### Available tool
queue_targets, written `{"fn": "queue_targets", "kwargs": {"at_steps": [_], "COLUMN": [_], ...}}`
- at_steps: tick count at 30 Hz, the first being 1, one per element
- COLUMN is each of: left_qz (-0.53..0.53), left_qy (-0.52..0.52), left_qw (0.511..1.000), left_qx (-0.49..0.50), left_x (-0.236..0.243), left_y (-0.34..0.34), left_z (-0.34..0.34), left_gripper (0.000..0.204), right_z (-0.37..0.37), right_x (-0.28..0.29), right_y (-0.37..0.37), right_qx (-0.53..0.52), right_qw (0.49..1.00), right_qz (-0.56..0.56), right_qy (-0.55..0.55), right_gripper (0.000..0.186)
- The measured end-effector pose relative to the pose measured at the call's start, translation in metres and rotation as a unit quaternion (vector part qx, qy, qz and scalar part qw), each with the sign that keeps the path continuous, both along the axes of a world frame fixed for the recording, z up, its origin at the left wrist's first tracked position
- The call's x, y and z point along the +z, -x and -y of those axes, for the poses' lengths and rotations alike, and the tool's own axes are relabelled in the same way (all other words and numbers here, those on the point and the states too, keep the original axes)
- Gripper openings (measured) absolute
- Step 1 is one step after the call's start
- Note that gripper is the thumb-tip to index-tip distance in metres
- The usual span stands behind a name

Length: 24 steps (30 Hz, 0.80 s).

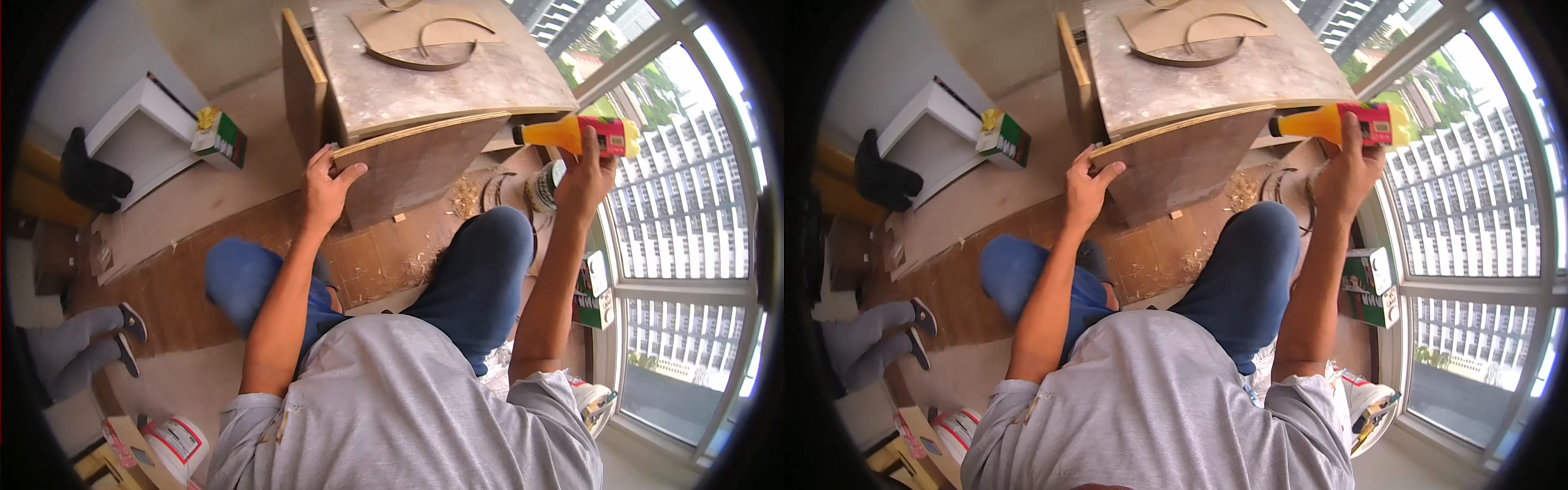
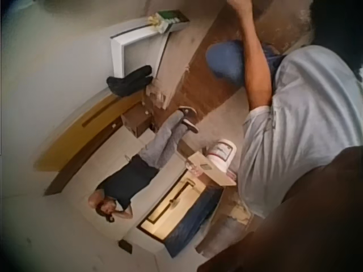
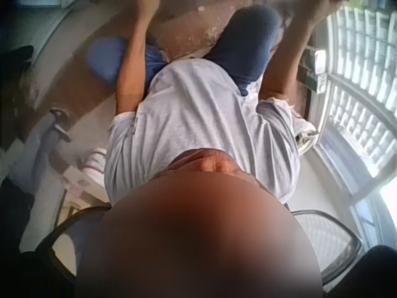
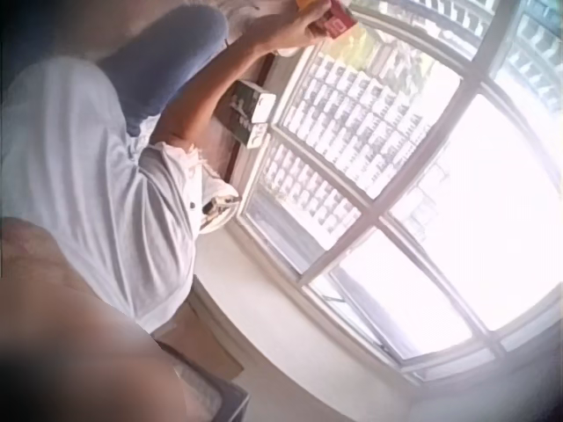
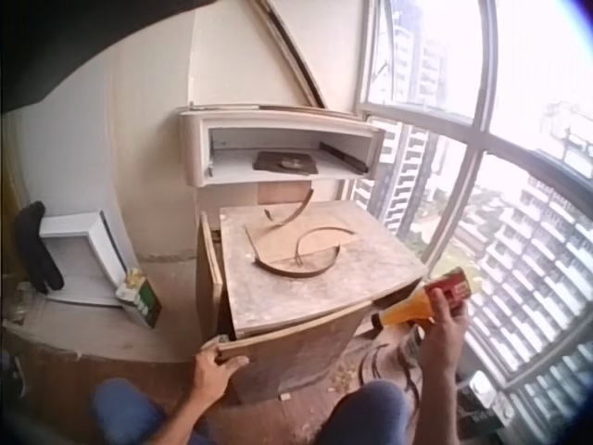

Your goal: The person applies glue to the edge of a thin wooden strip and then presses it onto the corner of a larger wooden structure.

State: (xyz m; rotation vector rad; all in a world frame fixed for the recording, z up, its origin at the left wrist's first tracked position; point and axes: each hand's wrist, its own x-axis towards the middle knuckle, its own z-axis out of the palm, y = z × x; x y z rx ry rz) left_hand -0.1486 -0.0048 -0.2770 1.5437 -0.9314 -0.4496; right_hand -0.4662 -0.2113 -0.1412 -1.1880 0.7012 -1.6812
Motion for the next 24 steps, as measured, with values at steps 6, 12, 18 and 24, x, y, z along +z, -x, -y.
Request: {"fn": "queue_targets", "kwargs": {"at_steps": [6,12,18,24], "left_qz": [0.188,0.206,0.221,0.302], "left_qy": [-0.025,-0.025,-0.003,-0.012], "left_qw": [0.980,0.977,0.975,0.953], "left_qx": [0.057,0.055,0.011,0.016], "left_x": [0.008,-0.003,0.000,0.006], "left_y": [0.049,0.071,0.075,0.079], "left_z": [-0.023,-0.049,-0.057,-0.057], "left_gripper": [0.039,0.033,0.030,0.033], "right_z": [-0.003,0.004,0.001,0.001], "right_x": [0.014,-0.013,-0.011,-0.019], "right_y": [0.000,0.021,0.031,0.038], "right_qx": [-0.036,-0.094,-0.088,-0.123], "right_qw": [0.998,0.994,0.993,0.982], "right_qz": [-0.035,-0.042,-0.066,-0.123], "right_qy": [0.048,0.040,0.053,0.068], "right_gripper": [0.027,0.029,0.031,0.032]}}
